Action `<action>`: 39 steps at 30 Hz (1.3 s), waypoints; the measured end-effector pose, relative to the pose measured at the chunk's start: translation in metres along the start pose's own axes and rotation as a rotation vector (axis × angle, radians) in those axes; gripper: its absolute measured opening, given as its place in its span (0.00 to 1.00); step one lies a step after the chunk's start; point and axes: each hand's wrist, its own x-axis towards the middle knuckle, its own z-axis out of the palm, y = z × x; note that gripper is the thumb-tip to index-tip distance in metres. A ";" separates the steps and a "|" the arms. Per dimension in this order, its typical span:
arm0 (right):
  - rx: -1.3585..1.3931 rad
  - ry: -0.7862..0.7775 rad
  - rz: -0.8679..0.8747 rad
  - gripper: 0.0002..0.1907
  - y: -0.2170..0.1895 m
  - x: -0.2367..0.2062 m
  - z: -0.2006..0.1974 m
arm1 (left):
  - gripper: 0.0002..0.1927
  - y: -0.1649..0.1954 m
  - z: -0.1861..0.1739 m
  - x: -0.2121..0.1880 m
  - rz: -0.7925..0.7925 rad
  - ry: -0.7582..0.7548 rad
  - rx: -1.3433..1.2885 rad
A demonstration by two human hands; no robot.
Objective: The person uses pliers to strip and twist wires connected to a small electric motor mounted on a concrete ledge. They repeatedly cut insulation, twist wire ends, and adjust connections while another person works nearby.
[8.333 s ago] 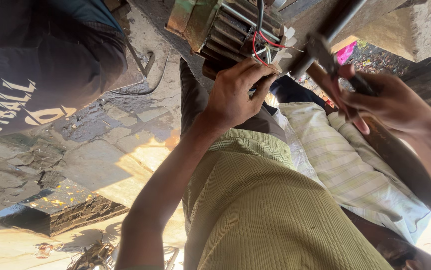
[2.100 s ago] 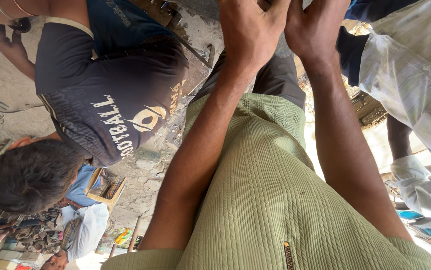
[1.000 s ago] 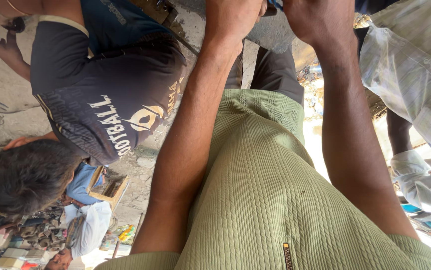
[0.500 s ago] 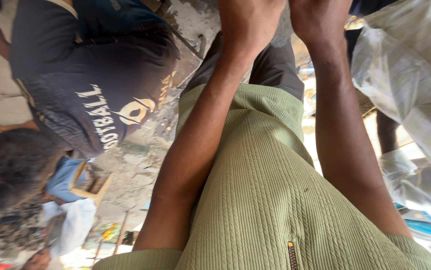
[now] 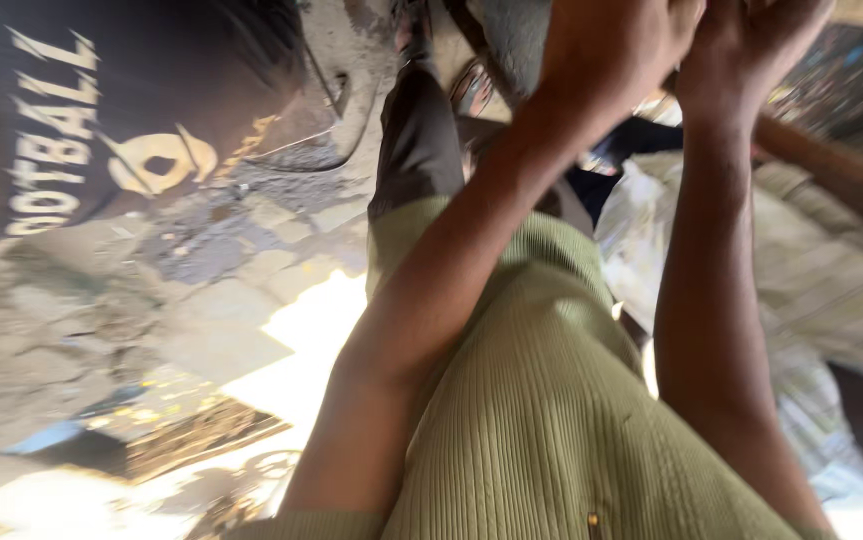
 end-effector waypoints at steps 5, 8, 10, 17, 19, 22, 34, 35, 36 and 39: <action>-0.086 -0.052 -0.073 0.03 -0.020 0.019 -0.018 | 0.10 0.036 -0.015 0.007 -0.116 0.088 -0.125; -0.132 -0.133 -0.157 0.03 -0.030 0.030 -0.026 | 0.10 0.053 -0.018 0.013 -0.146 0.117 -0.062; -0.142 -0.192 -0.181 0.03 -0.039 0.035 -0.030 | 0.08 0.061 -0.019 0.016 -0.235 0.006 -0.071; -0.097 -0.273 -0.169 0.04 -0.074 0.040 -0.046 | 0.11 0.090 -0.030 -0.004 -0.217 0.157 -0.207; -0.086 -0.287 -0.161 0.04 -0.082 0.037 -0.048 | 0.10 0.094 -0.029 -0.006 -0.189 0.195 -0.279; -0.067 -0.281 -0.131 0.04 -0.092 0.022 -0.049 | 0.13 0.095 -0.031 -0.014 -0.172 0.186 -0.330; 0.044 -0.221 -0.012 0.04 -0.112 -0.029 -0.046 | 0.19 0.081 -0.020 -0.020 -0.116 0.182 -0.308; 0.051 -0.215 -0.005 0.04 -0.112 -0.032 -0.045 | 0.19 0.081 -0.020 -0.021 -0.123 0.175 -0.306; 0.061 -0.207 0.003 0.04 -0.113 -0.034 -0.045 | 0.20 0.081 -0.020 -0.021 -0.129 0.168 -0.304; 0.084 -0.190 0.030 0.04 -0.111 -0.037 -0.042 | 0.18 0.079 -0.021 -0.023 -0.130 0.145 -0.260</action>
